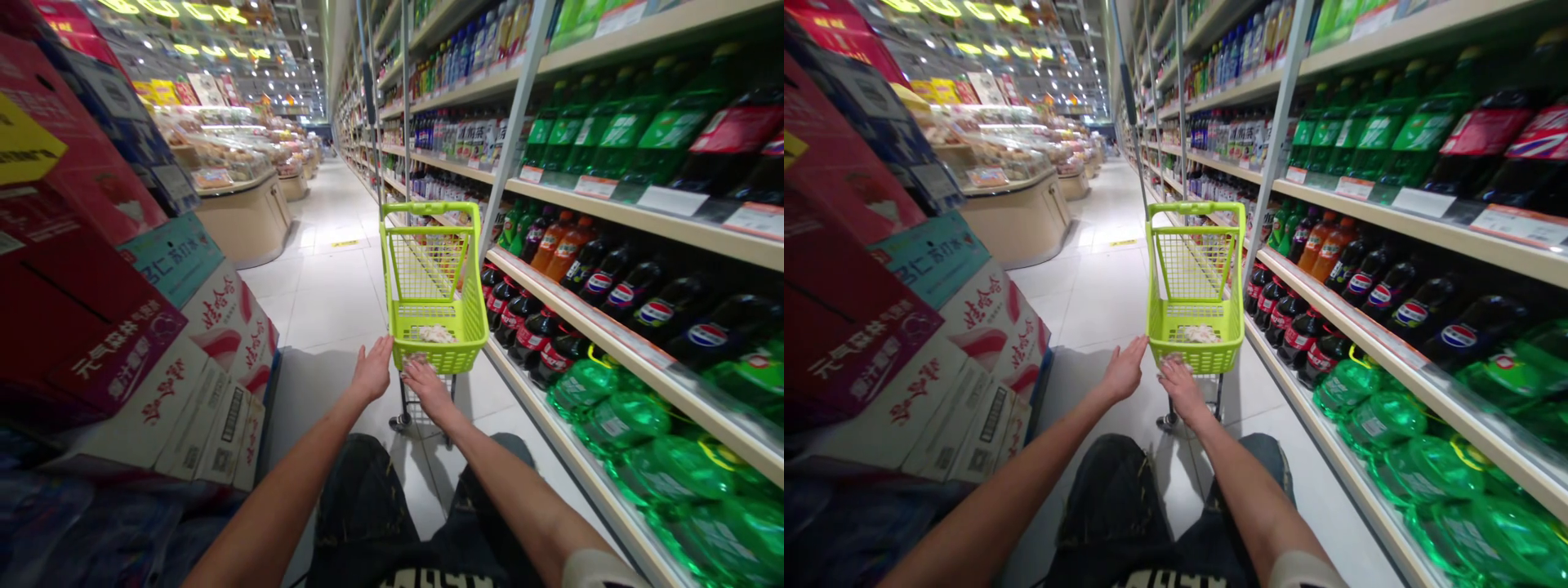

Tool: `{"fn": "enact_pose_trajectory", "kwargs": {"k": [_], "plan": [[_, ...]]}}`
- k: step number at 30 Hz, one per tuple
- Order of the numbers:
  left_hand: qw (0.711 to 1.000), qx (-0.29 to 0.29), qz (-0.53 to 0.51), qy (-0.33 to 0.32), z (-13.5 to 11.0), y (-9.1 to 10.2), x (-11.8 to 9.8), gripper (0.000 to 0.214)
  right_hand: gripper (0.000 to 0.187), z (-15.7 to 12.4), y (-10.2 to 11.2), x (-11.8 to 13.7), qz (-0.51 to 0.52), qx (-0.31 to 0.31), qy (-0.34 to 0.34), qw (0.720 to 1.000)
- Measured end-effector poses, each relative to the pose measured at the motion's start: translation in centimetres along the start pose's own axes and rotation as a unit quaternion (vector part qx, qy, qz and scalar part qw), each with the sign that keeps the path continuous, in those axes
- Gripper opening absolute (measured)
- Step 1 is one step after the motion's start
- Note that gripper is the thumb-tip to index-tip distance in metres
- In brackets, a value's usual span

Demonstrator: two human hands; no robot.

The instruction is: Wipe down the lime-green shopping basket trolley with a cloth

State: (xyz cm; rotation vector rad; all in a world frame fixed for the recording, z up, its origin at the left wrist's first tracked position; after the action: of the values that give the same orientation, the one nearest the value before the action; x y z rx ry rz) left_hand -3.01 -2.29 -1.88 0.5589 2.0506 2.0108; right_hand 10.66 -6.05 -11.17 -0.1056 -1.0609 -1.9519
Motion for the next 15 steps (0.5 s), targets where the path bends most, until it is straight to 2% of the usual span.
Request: {"fn": "enact_pose_trajectory", "kwargs": {"k": [3, 6, 8, 11, 15], "plan": [[1.000, -0.020, 0.007, 0.014, 0.6, 0.5, -0.2, 0.069, 0.025, -1.1, 2.0, -0.1, 0.006, -0.015, -0.021, 1.000], [0.998, -0.054, 0.016, -0.003, 1.3, 0.9, -1.2, 0.066, 0.031, 0.3, 4.4, 0.6, 0.003, -0.061, 0.005, 0.998], [0.998, -0.049, 0.026, -0.032, 1.7, 1.0, -2.1, 0.065, 0.033, 1.4, 5.3, 0.6, -0.011, -0.082, 0.016, 0.996], [0.997, -0.031, 0.043, -0.049, 1.7, 0.8, -3.0, 0.063, 0.032, 0.7, 4.9, -0.7, -0.029, -0.059, 0.006, 0.998], [0.998, -0.036, 0.047, -0.037, 1.5, 0.8, -3.0, 0.061, 0.028, -3.0, 4.3, -2.3, -0.037, 0.004, -0.036, 0.999]]}}
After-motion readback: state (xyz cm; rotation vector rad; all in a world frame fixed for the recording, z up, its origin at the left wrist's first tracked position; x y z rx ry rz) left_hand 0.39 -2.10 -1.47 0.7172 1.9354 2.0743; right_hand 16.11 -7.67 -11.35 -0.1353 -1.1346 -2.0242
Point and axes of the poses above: each hand's wrist, its own z-axis towards the middle knuckle, its own y-axis out of the back of the hand, x = y × z, the point moved 2 cm from there along z, towards the middle knuckle, and after that the axes turned 14 degrees about z, right-handed, at the moved point
